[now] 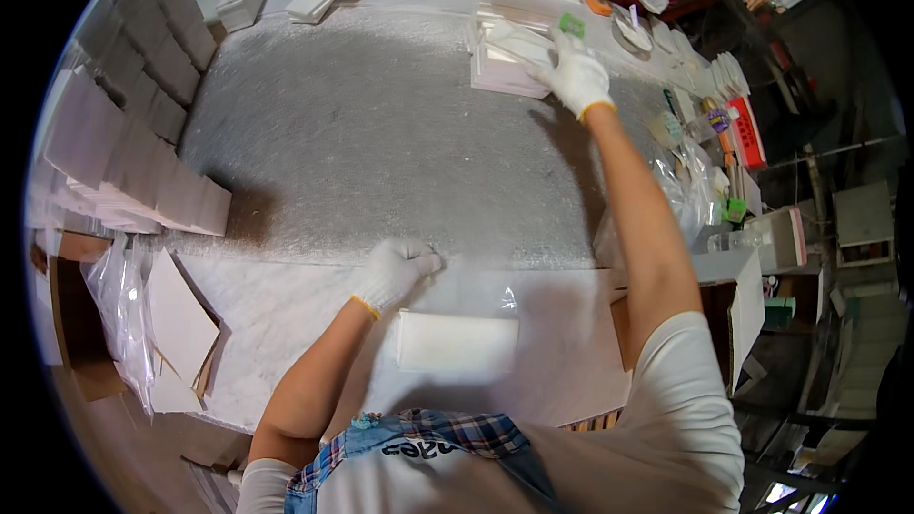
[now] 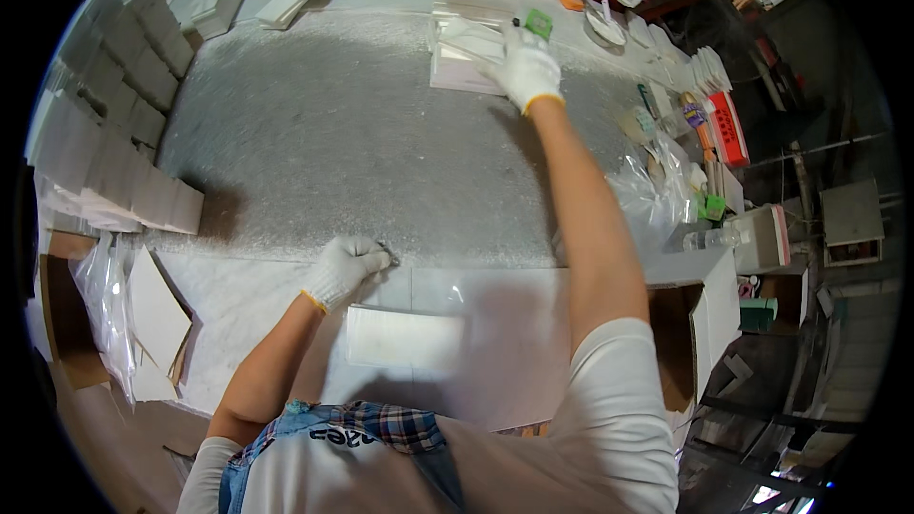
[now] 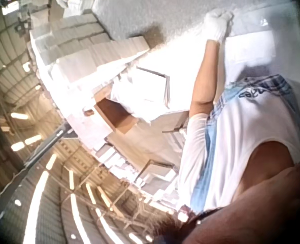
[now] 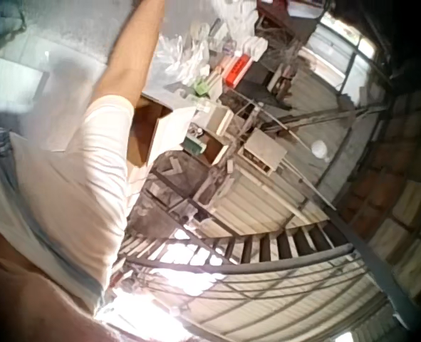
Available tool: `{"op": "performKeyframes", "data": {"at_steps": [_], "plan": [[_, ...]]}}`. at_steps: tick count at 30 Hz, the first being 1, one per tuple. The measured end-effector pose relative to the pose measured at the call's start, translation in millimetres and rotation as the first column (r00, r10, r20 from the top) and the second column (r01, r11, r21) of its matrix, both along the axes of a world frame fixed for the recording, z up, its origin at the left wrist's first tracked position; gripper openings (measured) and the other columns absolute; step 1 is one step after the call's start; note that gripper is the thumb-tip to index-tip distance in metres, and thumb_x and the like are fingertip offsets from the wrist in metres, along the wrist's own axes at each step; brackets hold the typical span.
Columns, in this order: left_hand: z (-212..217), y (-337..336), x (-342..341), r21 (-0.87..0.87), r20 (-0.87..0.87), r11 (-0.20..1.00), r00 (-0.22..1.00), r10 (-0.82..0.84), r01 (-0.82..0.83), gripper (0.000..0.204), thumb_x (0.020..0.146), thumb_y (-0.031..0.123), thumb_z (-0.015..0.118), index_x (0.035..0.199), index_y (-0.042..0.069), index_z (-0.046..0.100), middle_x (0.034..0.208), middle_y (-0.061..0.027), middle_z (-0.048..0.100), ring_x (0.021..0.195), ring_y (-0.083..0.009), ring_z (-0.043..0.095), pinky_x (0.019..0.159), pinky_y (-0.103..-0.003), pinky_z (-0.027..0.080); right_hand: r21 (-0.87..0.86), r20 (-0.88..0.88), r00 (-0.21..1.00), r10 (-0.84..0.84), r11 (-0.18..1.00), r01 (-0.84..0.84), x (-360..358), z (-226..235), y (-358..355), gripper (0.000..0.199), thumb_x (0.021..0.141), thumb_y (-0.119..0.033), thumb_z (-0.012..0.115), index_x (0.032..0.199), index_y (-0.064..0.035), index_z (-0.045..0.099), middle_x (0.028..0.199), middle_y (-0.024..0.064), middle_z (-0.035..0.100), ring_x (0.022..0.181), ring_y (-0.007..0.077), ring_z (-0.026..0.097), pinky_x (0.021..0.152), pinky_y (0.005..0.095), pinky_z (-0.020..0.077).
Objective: The person wraps small white rectangular tiles in plastic bags at a workbench. They place tiles into bags, fold the bags closed, and stack the wrapped units. The person also uses a utility knife to trim the edges of a stack of tiles before continuing to wrap them.
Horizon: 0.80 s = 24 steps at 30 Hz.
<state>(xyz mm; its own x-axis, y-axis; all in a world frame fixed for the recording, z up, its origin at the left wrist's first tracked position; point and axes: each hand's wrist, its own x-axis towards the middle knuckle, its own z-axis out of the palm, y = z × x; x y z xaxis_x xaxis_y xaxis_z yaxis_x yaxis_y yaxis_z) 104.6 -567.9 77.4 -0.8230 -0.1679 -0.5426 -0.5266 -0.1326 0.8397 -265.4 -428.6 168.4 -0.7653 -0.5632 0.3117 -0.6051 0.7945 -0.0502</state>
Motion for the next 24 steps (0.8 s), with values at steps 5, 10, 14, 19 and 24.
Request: {"op": "performKeyframes", "data": {"at_steps": [5,10,14,19,24], "plan": [[6.6,-6.3,-0.6,-0.066,0.040,0.996,0.998,-0.055,0.058,0.011,0.093,0.009,0.071,0.089,-0.001,0.075,0.064,-0.0009,0.063,0.050,-0.0068,0.050,0.044,-0.023,0.038,0.218,0.196,0.974,0.110,0.964,-0.153,-77.2,-19.6,-15.8,0.096,0.072,-0.053,0.082,0.152,-0.0123,0.048,0.149,0.0244,0.053,0.134,0.0418,0.053,0.112,0.0472,0.0430],[-14.7,-1.4,4.9,0.022,0.028,1.000,0.999,-0.019,0.019,0.014,0.093,0.010,0.072,0.093,-0.003,0.076,0.065,-0.0010,0.063,0.050,-0.0063,0.050,0.044,-0.023,0.037,0.232,0.244,0.967,0.066,0.965,-0.124,-102.4,-40.4,-7.2,0.101,0.070,-0.057,0.081,0.151,-0.0056,0.048,0.132,0.0235,0.067,0.124,0.0378,0.063,0.107,0.0449,0.0475],[0.1,-2.2,2.2,-0.023,0.044,1.000,0.999,-0.016,0.017,0.014,0.093,0.009,0.072,0.094,-0.005,0.076,0.065,-0.0016,0.063,0.050,-0.0067,0.051,0.044,-0.023,0.037,0.142,0.192,0.981,0.004,0.989,-0.031,-23.4,-19.3,-11.6,0.102,0.070,-0.056,0.082,0.151,-0.0043,0.048,0.131,0.0236,0.068,0.123,0.0376,0.065,0.107,0.0436,0.0479],[10.3,-3.1,-1.6,0.112,0.084,0.994,0.996,0.000,-0.009,0.015,0.093,0.010,0.072,0.094,-0.004,0.075,0.067,-0.0041,0.067,0.050,-0.0074,0.053,0.044,-0.024,0.039,-0.138,0.195,0.971,0.134,0.984,-0.108,123.3,5.5,29.8,0.102,0.065,-0.050,0.085,0.149,-0.0036,0.050,0.141,0.0233,0.060,0.131,0.0386,0.059,0.111,0.0433,0.0453],[-0.4,-10.8,-1.3,0.154,0.053,0.987,0.998,0.039,-0.047,0.015,0.090,0.008,0.074,0.085,-0.005,0.074,0.074,-0.0101,0.071,0.056,-0.0118,0.061,0.050,-0.028,0.050,-0.226,0.398,0.862,0.313,0.945,-0.239,296.4,38.5,79.4,0.101,0.062,-0.041,0.087,0.148,-0.0024,0.051,0.144,0.0232,0.055,0.136,0.0396,0.052,0.114,0.0461,0.0417]]}}
